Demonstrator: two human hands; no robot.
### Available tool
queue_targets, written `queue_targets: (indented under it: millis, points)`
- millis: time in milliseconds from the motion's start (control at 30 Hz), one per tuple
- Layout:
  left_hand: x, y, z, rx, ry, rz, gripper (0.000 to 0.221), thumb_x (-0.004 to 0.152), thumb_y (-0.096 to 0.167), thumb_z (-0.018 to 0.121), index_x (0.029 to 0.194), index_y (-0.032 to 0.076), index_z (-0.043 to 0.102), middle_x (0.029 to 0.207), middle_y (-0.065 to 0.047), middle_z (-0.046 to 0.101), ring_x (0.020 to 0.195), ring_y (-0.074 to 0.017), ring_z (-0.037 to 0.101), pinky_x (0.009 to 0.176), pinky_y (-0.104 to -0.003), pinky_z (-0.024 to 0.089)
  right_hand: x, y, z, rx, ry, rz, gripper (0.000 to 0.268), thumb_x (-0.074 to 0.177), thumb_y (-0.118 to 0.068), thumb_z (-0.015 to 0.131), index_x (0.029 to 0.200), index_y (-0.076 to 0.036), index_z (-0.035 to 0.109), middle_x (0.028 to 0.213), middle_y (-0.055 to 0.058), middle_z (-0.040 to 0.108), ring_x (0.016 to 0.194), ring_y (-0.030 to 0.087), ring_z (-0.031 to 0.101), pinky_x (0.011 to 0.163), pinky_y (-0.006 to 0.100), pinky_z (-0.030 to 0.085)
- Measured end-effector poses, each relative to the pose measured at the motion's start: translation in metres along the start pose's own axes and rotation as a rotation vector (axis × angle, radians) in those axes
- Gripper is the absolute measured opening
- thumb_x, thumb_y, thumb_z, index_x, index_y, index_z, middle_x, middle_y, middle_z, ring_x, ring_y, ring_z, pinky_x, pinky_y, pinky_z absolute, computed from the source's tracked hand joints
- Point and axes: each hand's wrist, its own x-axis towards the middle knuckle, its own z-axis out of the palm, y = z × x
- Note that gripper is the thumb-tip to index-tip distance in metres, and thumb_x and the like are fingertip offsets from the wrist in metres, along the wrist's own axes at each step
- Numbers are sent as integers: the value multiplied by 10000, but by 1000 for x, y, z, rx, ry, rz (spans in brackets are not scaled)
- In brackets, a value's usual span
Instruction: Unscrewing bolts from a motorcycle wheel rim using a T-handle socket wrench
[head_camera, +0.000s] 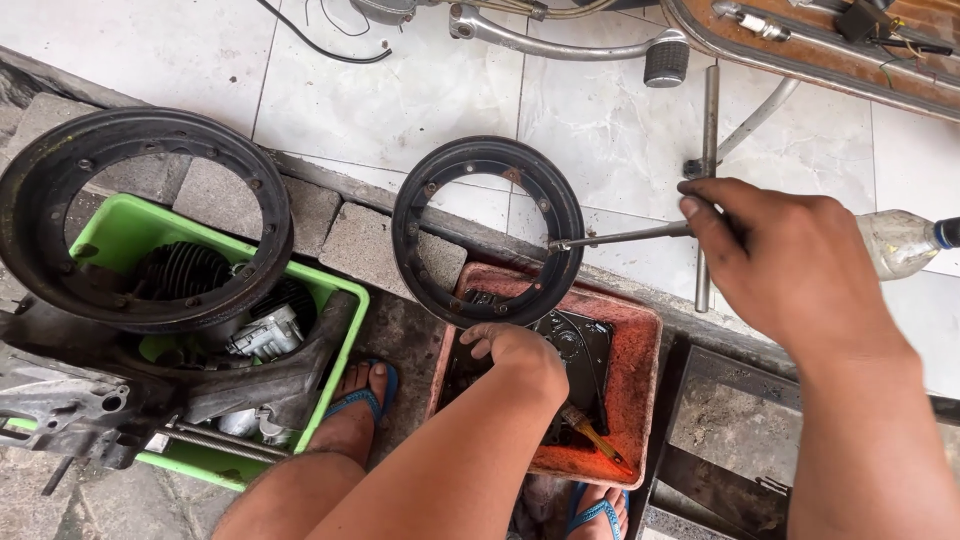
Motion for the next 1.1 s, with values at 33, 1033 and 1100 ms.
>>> queue_targets:
  millis: [33, 1033, 1100]
  points:
    - [1, 0, 0, -2, -1, -1, 464, 964, 290, 564, 1392, 125, 633, 1389, -215, 637, 1246, -507, 609, 979, -685, 481, 3, -6, -11, 1, -1, -2, 300, 1071, -313, 634, 1263, -141, 786, 921, 158, 782, 822, 465, 699, 739, 525, 537]
    - [-41, -77, -6, -389, 213, -259, 573, 1032, 180, 591, 1552, 32, 401, 1506, -240, 516, 1314, -398, 579, 1130, -558, 475, -10, 25, -5, -288, -26, -76, 504, 760, -509, 807, 1200, -263, 809, 1252, 54, 542, 1204, 357, 480, 1105, 438, 494]
    - [-50, -95, -8, -680, 308, -391, 730, 1008, 15, 446, 1660, 152, 149, 1746, -135, 48, 1209, -333, 652, 869, -381, 593, -10, 27, 1, -328, 14, -184, 487, 879, -590, 724, 1136, -182, 796, 1057, 56, 749, 1019, 339, 655, 856, 436, 572]
